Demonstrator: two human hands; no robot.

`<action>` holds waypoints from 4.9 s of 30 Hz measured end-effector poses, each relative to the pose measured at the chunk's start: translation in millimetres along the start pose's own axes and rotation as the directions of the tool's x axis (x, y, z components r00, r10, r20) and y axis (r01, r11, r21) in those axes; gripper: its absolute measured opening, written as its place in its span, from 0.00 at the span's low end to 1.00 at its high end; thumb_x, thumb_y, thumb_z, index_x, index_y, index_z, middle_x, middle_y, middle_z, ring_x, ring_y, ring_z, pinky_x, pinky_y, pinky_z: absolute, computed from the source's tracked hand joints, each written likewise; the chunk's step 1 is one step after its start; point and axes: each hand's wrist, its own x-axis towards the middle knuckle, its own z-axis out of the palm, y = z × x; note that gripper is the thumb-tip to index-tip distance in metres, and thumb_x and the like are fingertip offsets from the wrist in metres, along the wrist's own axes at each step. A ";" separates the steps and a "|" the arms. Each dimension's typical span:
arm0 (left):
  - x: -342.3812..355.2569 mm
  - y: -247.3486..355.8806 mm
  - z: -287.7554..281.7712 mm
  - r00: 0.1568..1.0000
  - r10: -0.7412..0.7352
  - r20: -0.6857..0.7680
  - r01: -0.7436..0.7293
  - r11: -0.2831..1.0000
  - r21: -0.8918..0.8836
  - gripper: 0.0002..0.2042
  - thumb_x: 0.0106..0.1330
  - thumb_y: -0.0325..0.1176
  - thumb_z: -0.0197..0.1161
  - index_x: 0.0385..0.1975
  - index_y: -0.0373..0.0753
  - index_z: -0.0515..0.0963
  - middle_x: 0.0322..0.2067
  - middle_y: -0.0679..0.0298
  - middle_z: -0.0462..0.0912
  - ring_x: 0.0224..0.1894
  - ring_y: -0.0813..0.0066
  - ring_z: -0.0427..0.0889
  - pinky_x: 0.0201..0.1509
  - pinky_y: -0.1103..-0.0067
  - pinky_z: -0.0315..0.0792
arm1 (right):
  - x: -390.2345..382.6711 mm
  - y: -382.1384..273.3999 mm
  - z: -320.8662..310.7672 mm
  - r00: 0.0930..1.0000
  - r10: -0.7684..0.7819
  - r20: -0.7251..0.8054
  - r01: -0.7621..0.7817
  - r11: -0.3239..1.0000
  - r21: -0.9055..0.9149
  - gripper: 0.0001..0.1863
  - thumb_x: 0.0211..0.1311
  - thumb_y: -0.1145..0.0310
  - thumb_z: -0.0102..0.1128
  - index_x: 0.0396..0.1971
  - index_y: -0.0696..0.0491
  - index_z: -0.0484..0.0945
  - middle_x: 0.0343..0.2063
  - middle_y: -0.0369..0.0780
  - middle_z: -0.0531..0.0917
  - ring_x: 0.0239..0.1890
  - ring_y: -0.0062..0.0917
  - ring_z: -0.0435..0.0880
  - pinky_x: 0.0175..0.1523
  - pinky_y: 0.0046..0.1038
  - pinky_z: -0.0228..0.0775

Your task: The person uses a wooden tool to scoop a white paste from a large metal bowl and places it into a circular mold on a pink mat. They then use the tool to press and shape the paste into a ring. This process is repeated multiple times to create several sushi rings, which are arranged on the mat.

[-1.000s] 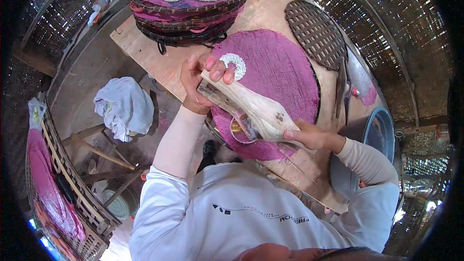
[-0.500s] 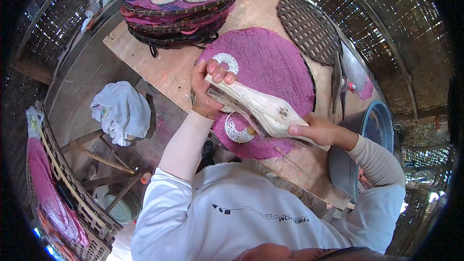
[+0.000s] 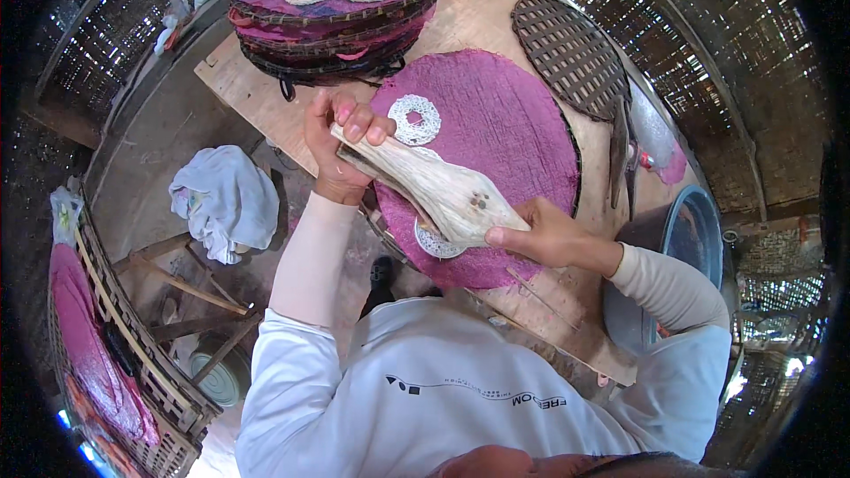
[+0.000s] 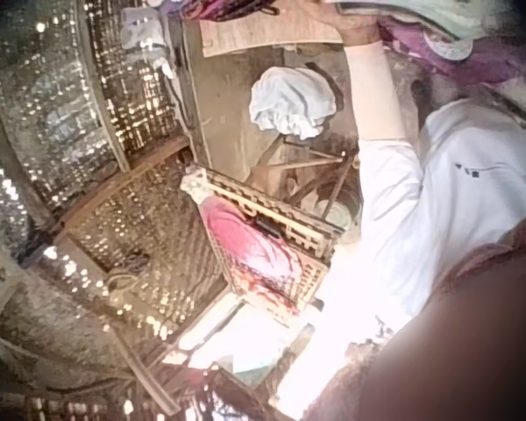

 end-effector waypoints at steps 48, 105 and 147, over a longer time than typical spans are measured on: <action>-79.6 -12.6 63.0 0.917 0.311 -0.251 0.241 0.071 0.968 0.27 0.39 0.29 0.74 0.41 0.32 0.70 0.39 0.61 0.76 0.40 0.73 0.75 0.45 0.78 0.68 | 50.7 62.1 65.5 0.784 -0.581 -0.220 0.408 0.749 -0.522 0.43 0.39 0.48 0.63 0.57 0.51 0.59 0.56 0.45 0.63 0.60 0.35 0.58 0.64 0.48 0.35; -90.4 -30.1 -21.2 0.817 0.458 -0.350 0.576 -0.618 0.535 0.26 0.54 0.50 0.53 0.44 0.33 0.68 0.54 0.51 0.58 0.58 0.51 0.51 0.59 0.59 0.45 | 28.5 180.7 -51.6 0.569 0.080 -0.818 0.652 0.562 0.509 0.14 0.56 0.59 0.54 0.37 0.53 0.72 0.27 0.31 0.74 0.28 0.16 0.73 0.33 0.18 0.63; 36.6 -89.7 13.4 0.971 -0.200 -0.133 0.196 0.980 -0.039 0.15 0.63 0.43 0.46 0.15 0.47 0.63 0.09 0.74 0.61 0.16 0.76 0.63 0.28 0.80 0.61 | -37.8 73.0 0.4 0.979 0.108 -0.175 -0.098 0.993 0.067 0.38 0.56 0.35 0.35 0.21 0.59 0.77 0.13 0.38 0.74 0.16 0.20 0.72 0.20 0.26 0.62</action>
